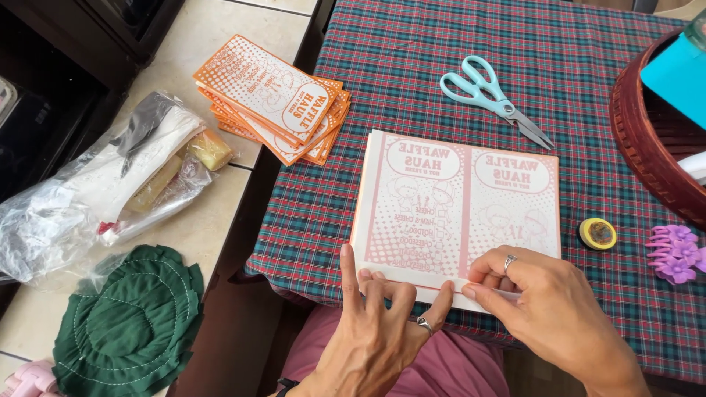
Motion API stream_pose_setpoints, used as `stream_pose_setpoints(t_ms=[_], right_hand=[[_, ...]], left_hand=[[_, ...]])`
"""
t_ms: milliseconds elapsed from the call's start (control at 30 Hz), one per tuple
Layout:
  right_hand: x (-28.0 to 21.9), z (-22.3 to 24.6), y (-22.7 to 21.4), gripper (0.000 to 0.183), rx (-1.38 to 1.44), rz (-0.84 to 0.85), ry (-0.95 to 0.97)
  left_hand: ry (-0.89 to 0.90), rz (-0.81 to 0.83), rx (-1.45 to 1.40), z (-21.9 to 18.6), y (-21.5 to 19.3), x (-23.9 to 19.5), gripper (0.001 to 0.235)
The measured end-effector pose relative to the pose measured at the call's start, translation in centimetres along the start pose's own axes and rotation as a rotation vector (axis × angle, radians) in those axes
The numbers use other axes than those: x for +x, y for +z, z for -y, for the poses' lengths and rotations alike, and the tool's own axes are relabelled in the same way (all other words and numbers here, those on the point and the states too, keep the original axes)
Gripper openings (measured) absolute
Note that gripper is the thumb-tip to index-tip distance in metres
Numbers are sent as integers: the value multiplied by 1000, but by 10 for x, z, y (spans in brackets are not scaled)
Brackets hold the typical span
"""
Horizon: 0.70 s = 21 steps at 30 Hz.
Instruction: Folding the bottom of paper bags and securing the fold with adhesive tape.
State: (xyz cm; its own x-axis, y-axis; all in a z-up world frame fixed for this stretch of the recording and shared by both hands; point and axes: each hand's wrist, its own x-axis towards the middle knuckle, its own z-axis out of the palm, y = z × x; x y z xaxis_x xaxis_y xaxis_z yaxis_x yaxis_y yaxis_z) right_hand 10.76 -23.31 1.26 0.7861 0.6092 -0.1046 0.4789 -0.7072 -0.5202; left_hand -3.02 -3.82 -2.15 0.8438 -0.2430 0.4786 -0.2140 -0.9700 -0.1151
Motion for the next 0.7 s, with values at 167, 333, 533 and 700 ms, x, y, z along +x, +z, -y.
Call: stream_pose_setpoints(t_ms=[167,333,533,700], right_hand=[[-19,-19,-8,13,-117,-131,-249],[-22,-24,-9,8,82,-184,-228],[-18,-32,-6,9,241,-150,-107],[-16,-33,-6,11,231,-128,-58]], left_hand=[[9,7,42,-1,4,-2,60],[38,34,64,-4,7,-2,59],[58,23,127,-6,5,0,63],[57,19,109,-8,10,-1,62]])
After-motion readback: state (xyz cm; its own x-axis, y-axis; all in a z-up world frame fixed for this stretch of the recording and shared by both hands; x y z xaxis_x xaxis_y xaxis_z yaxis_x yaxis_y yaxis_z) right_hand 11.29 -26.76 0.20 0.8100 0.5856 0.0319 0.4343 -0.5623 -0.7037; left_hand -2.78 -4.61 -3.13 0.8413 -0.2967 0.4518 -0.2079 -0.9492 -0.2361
